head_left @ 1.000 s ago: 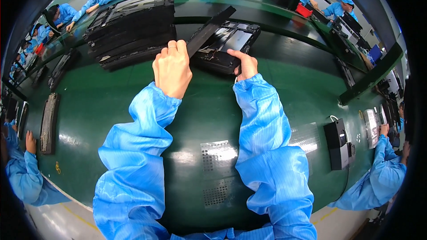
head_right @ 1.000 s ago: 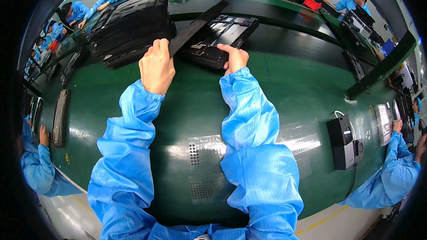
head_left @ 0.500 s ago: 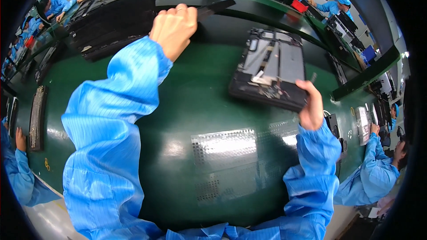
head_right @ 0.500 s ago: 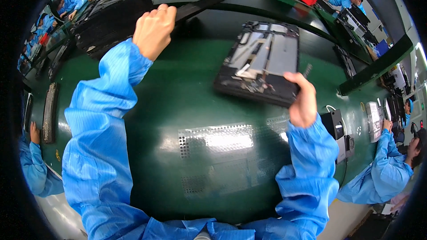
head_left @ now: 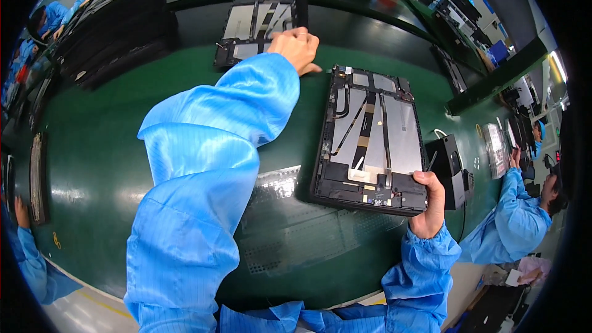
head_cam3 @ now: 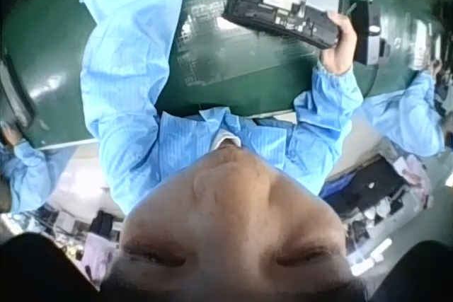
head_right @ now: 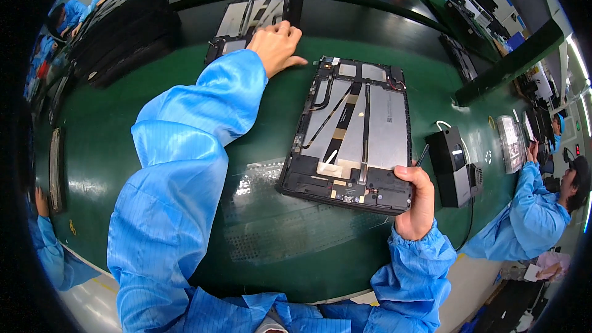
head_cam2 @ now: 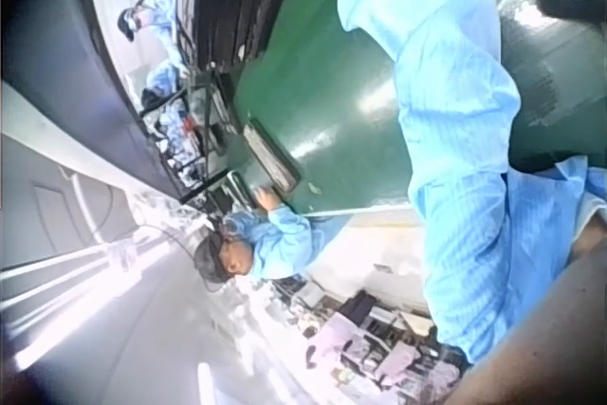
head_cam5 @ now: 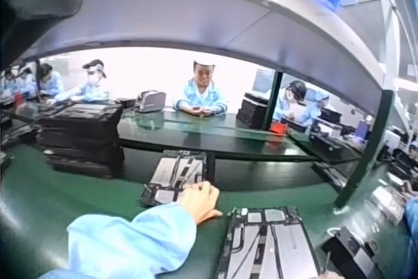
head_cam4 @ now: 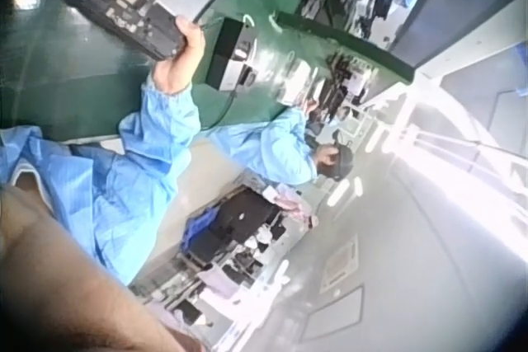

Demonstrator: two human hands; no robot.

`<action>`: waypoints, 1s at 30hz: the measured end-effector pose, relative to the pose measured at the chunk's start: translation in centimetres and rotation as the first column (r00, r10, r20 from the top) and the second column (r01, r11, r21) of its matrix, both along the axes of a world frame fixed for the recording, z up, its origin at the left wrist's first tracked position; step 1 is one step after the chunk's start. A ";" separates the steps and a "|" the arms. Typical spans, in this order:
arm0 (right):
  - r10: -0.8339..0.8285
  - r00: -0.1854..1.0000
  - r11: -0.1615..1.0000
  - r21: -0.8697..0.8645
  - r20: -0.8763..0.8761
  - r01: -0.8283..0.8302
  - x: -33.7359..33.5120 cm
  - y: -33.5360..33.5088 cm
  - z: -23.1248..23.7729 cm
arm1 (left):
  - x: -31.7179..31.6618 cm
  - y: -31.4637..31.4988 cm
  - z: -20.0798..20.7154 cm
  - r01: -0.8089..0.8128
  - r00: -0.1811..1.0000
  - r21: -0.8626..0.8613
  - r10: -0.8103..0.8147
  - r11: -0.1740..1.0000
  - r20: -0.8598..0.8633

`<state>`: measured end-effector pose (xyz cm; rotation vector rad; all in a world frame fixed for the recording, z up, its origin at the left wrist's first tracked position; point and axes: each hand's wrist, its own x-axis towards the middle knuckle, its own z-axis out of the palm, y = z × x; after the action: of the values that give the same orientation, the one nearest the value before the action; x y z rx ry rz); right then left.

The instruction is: The person assembles or repairs electronic components on a tablet frame using tweezers, working on a conveyor belt.

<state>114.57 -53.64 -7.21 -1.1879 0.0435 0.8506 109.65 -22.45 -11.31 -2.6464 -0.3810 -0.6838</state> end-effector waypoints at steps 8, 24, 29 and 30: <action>0.006 1.000 1.000 -0.008 -0.029 -0.006 -1.2 -0.5 0.5 | -8.5 -5.2 2.5 0.162 0.962 -0.536 -0.012 0.829 0.272; 0.597 0.600 0.802 -0.415 0.533 -0.430 -3.6 5.2 1.4 | -20.2 -10.4 6.0 0.515 0.802 -0.802 0.500 -0.303 0.327; 0.496 0.405 0.866 -0.405 0.768 -0.292 -4.0 1.6 2.2 | -26.0 -11.3 6.7 0.370 0.755 -0.924 0.610 -0.093 0.241; 0.475 0.263 0.874 -0.414 0.840 -0.256 -3.9 0.9 2.6 | -28.4 -11.0 6.5 0.273 0.786 -0.962 0.581 -0.021 0.210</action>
<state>110.63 -52.74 -4.64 -1.7829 -1.2080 0.4261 81.29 -33.49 -4.78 -3.3033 -2.2287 -1.6613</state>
